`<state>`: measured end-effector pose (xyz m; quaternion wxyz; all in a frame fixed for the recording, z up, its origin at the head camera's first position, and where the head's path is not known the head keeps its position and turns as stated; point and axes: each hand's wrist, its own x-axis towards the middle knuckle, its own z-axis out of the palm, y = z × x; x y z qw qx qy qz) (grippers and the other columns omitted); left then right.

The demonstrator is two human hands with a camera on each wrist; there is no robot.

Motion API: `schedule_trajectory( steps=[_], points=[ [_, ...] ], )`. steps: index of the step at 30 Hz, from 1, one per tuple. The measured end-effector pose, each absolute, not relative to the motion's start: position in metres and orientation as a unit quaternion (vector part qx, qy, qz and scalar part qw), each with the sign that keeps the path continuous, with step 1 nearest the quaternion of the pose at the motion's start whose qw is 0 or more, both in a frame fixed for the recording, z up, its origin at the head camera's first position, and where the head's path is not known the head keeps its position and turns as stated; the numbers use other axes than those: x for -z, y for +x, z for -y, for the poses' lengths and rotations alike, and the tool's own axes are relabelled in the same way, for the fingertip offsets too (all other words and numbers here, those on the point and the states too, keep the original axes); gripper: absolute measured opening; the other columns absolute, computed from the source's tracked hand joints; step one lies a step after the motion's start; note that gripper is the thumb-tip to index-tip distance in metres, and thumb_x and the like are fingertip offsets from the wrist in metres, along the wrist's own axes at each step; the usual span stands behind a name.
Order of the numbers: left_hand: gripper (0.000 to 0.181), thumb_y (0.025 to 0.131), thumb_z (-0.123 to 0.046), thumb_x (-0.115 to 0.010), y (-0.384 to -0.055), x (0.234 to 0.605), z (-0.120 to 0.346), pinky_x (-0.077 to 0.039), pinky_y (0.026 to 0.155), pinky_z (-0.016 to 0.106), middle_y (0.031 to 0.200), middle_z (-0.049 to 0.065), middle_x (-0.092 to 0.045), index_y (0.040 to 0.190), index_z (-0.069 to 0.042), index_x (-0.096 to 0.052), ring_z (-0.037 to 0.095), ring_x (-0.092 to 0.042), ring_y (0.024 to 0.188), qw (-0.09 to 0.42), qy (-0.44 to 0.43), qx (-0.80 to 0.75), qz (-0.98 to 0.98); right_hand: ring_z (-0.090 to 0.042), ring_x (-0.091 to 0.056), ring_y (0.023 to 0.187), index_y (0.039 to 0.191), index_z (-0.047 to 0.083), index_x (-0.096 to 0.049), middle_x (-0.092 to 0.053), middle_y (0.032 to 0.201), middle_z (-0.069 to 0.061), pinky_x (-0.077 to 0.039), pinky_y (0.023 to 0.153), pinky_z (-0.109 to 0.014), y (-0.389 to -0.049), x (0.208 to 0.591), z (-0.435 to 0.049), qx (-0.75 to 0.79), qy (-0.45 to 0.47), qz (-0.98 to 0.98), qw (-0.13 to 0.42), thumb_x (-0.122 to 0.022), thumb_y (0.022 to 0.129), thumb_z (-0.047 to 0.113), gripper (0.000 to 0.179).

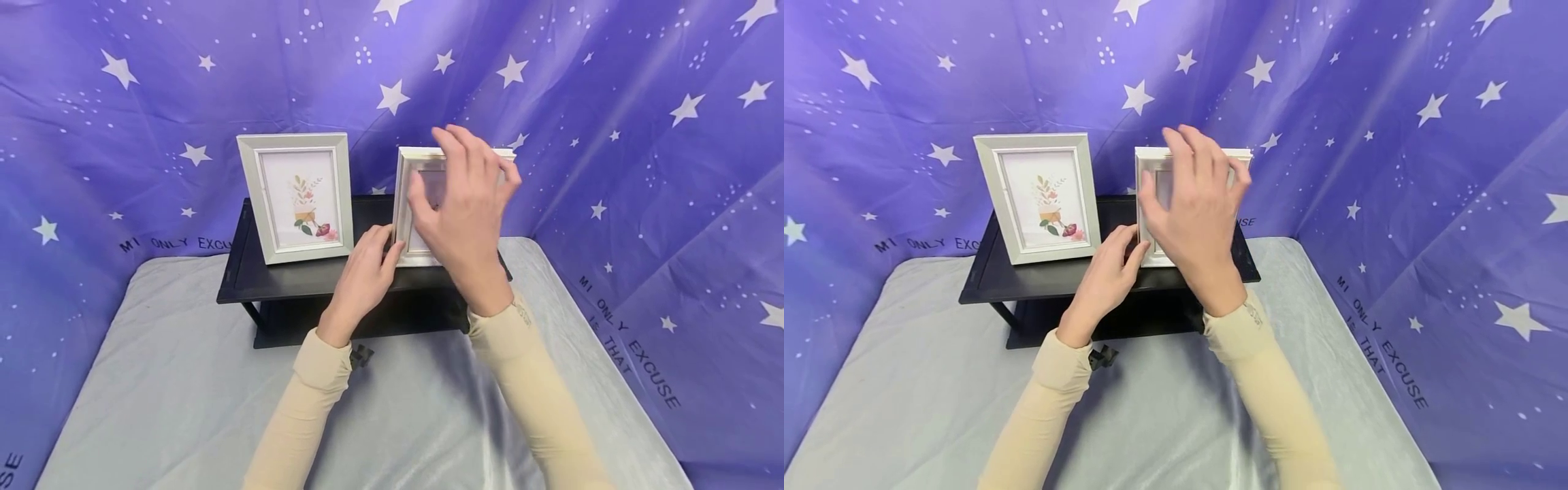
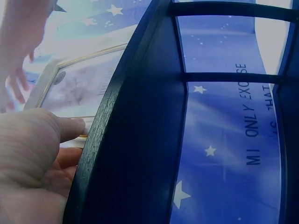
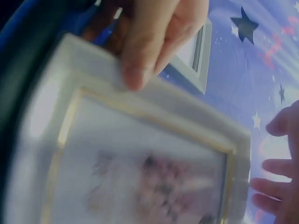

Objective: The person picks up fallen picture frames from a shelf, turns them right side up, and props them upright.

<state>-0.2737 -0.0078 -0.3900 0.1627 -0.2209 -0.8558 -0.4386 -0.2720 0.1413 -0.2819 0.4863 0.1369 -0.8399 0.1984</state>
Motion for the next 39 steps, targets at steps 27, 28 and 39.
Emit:
schedule_trajectory(
  steps=[27,28,39],
  points=[
    [0.022,0.104,-0.024,-0.074,-0.271,0.385,0.019,-0.056,0.090,0.041,0.106,0.006,-0.071,0.119,-0.008,-0.074,0.023,-0.064,0.096,0.154,-0.224,0.463,0.844,-0.035,-0.055,0.140,0.133,0.005,-0.064,-0.067,0.135,-0.016,-0.024,0.132,-0.054,-0.279,0.277,-0.113,-0.093,0.171,0.893,0.406,-0.063,0.105,0.026,0.035],
    [0.021,0.103,-0.025,-0.075,-0.271,0.385,0.018,-0.055,0.088,0.040,0.103,0.006,-0.070,0.116,-0.008,-0.074,0.022,-0.063,0.093,0.160,-0.225,0.462,0.843,-0.035,-0.055,0.140,0.132,0.004,-0.064,-0.067,0.134,-0.017,-0.024,0.132,-0.054,-0.279,0.278,-0.114,-0.095,0.180,0.890,0.407,-0.063,0.105,0.026,0.035],
    [0.020,0.099,-0.026,-0.080,-0.267,0.384,0.013,-0.052,0.077,0.035,0.092,0.004,-0.063,0.105,-0.008,-0.072,0.020,-0.058,0.085,0.196,-0.215,0.438,0.851,-0.039,-0.052,0.146,0.124,-0.001,-0.059,-0.064,0.135,-0.021,-0.023,0.133,-0.058,-0.280,0.285,-0.124,-0.125,0.227,0.868,0.423,-0.063,0.101,0.016,0.029]
  ],
)
